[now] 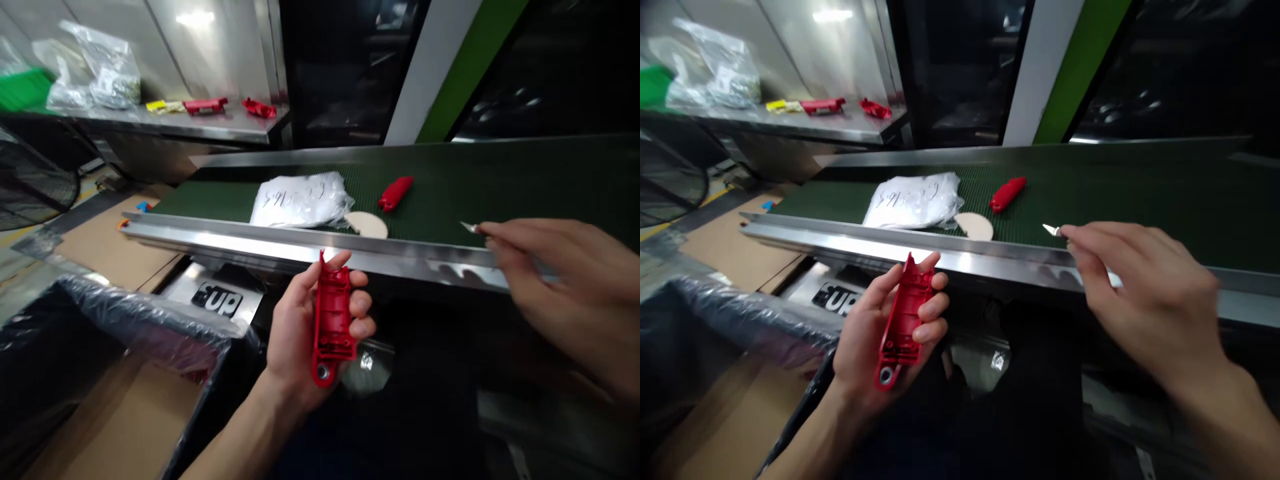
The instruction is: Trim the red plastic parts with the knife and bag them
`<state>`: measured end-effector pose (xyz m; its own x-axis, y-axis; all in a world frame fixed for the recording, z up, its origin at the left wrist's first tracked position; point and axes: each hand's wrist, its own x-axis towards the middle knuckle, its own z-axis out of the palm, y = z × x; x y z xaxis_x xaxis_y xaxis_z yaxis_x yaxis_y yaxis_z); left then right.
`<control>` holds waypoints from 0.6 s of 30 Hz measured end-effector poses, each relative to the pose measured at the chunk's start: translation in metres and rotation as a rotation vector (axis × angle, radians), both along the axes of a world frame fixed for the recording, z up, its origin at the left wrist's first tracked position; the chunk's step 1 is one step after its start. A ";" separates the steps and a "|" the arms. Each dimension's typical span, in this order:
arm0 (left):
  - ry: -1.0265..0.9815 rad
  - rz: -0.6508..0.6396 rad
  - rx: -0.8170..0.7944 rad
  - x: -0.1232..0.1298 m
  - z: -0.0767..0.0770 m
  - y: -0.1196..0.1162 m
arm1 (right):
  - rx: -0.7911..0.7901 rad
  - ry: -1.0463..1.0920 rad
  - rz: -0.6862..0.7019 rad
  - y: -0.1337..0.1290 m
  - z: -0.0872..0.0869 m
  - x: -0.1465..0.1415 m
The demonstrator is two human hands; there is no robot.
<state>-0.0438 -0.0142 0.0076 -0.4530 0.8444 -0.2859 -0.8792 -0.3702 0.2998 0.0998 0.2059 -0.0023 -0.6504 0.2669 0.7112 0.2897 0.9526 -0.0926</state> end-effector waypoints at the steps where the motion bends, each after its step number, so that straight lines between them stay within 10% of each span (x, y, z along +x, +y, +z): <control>1: 0.075 0.009 -0.031 -0.003 0.005 0.004 | 0.015 -0.067 -0.068 0.023 0.002 -0.006; 8: 1.051 0.030 -0.290 -0.037 0.045 0.083 | -0.036 -0.403 -0.185 0.092 0.020 -0.019; 12: 1.642 -0.040 -0.464 -0.062 0.043 0.160 | 0.007 -0.366 -0.212 0.063 0.035 0.008; 18: 1.821 -0.140 -0.353 -0.065 0.045 0.225 | 0.122 -0.244 -0.219 -0.004 0.075 0.128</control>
<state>-0.1083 0.2113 0.0521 -0.3058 0.9151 0.2630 0.5585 -0.0513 0.8279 0.2278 0.2016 0.0729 -0.7419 0.3417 0.5769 0.4882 0.8651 0.1155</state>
